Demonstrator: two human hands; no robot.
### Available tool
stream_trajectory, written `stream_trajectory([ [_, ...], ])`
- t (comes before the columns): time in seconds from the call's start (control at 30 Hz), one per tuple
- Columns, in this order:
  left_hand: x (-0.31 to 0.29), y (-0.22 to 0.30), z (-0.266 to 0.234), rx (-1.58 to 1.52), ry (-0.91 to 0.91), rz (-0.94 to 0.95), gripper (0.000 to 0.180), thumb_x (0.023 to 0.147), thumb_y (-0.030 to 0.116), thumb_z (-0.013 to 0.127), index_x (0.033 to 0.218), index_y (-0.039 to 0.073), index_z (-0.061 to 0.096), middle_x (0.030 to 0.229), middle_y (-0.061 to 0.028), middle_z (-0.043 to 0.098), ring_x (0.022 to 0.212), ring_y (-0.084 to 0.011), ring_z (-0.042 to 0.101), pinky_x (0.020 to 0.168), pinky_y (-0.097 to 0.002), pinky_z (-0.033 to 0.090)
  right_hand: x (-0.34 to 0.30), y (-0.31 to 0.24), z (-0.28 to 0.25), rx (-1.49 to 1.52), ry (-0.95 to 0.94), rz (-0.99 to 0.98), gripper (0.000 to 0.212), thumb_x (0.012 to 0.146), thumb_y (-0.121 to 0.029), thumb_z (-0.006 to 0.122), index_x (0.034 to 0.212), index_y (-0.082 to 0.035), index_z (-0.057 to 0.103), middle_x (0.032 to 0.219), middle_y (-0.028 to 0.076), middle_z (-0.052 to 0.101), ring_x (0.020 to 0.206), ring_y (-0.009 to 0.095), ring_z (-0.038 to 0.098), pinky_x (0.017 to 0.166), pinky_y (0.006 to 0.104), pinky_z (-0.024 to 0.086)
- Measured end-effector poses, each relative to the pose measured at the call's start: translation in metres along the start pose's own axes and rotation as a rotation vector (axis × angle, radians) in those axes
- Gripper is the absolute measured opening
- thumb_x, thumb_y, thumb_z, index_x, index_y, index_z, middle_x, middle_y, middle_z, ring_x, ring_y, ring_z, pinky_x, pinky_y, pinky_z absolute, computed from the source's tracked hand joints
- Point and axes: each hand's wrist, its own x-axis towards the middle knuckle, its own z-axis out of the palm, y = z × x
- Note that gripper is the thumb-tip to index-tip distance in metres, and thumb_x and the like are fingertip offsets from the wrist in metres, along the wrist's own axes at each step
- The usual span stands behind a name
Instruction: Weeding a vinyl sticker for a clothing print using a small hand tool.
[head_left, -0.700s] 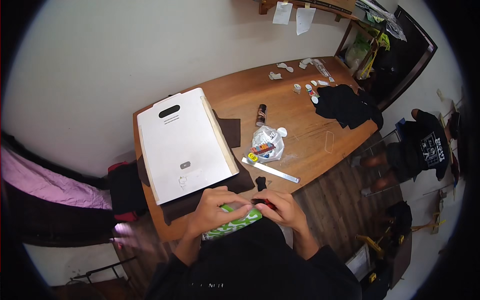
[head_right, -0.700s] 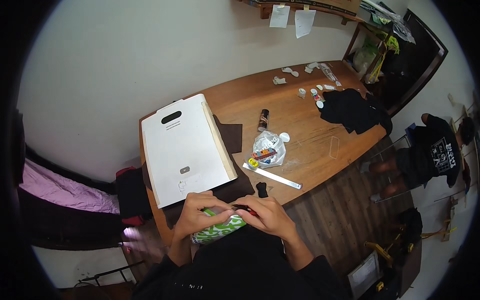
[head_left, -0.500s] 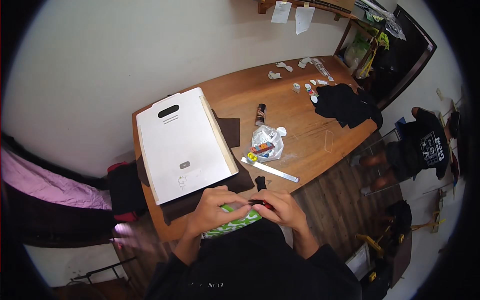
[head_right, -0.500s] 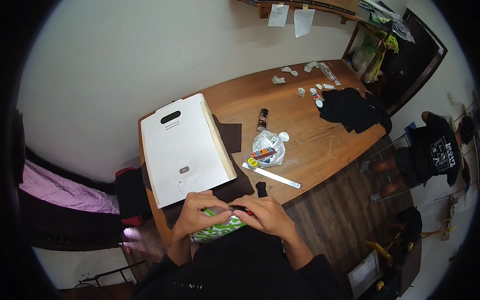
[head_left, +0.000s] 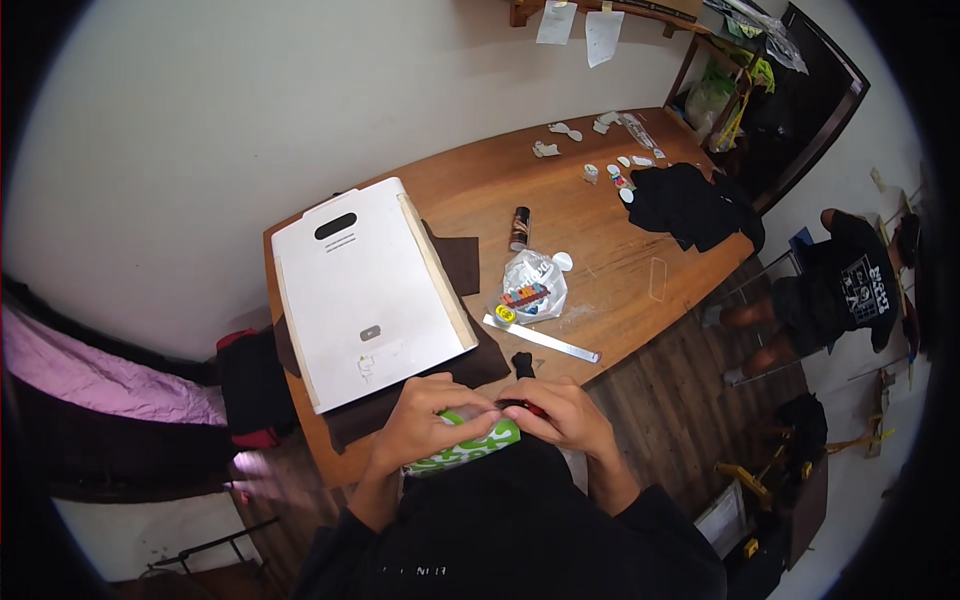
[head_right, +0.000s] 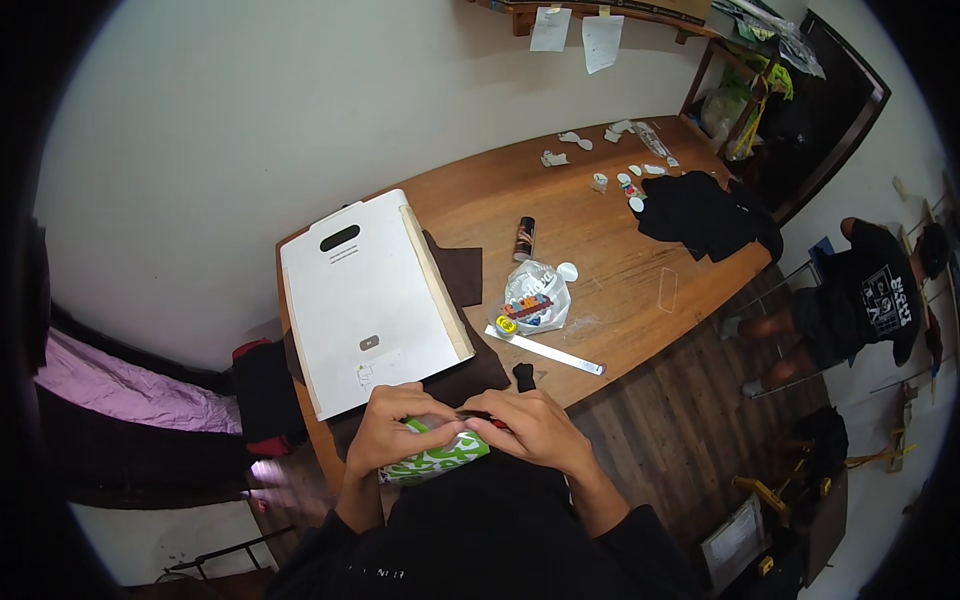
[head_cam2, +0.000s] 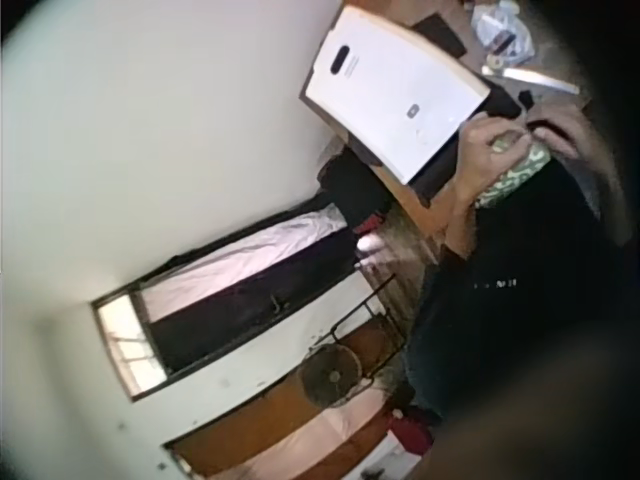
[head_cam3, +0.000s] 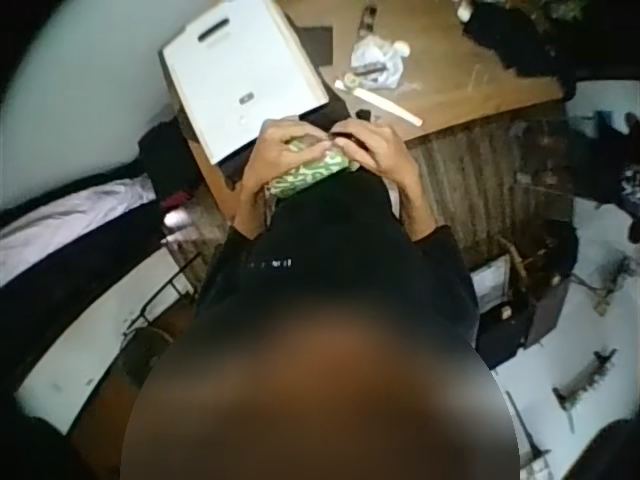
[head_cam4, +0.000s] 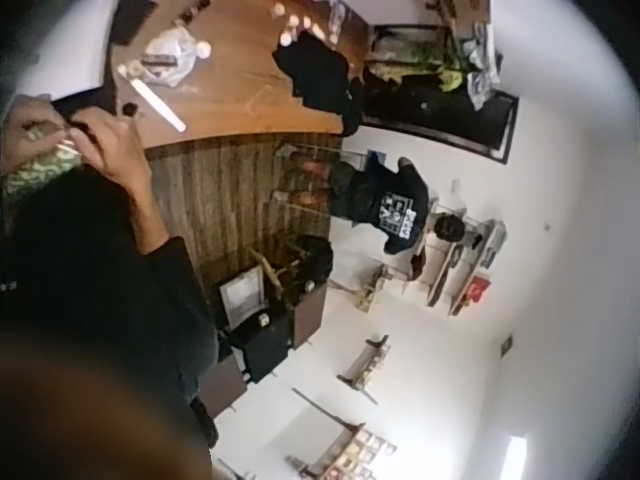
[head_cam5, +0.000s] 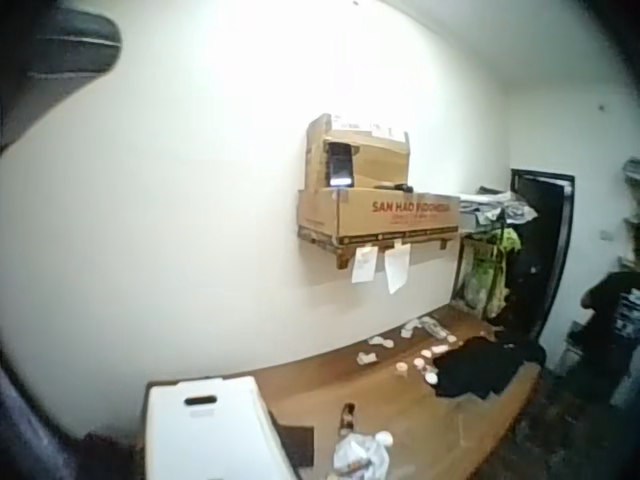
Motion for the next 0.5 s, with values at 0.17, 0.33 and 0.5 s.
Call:
stream_trajectory([
  [0.17,0.0047,-0.0031,0.0003,0.036,-0.009,0.025,0.012,0.073,0.012,0.077,0.081,0.004,0.073,0.075,-0.0057,0.071,0.055,-0.0145,0.056,0.056,-0.0263,0.04,0.0003,0.003,-0.001,-0.006,-0.002,-0.007,0.014,0.085,-0.008,0.065,0.096,0.0,0.064,0.08,0.012,0.067,0.062,0.025,0.066,0.053,0.0309,0.048],
  [0.33,0.0064,-0.0032,0.0006,0.021,-0.017,0.003,0.012,0.073,0.012,0.077,0.081,0.004,0.073,0.075,-0.0059,0.071,0.056,-0.0147,0.057,0.056,-0.0266,0.04,0.0015,0.0029,-0.002,-0.015,0.0,-0.026,0.014,0.085,-0.009,0.066,0.096,0.0,0.063,0.079,0.011,0.066,0.061,0.025,0.065,0.053,0.031,0.048],
  [0.5,0.0074,-0.0015,0.0004,0.02,-0.014,0.015,0.012,0.073,0.012,0.077,0.081,0.004,0.073,0.075,-0.0061,0.071,0.056,-0.0152,0.057,0.056,-0.0267,0.041,0.0011,0.0029,-0.0029,-0.029,-0.006,-0.003,0.014,0.085,-0.009,0.066,0.096,0.0,0.063,0.078,0.011,0.066,0.061,0.025,0.065,0.052,0.0313,0.047],
])
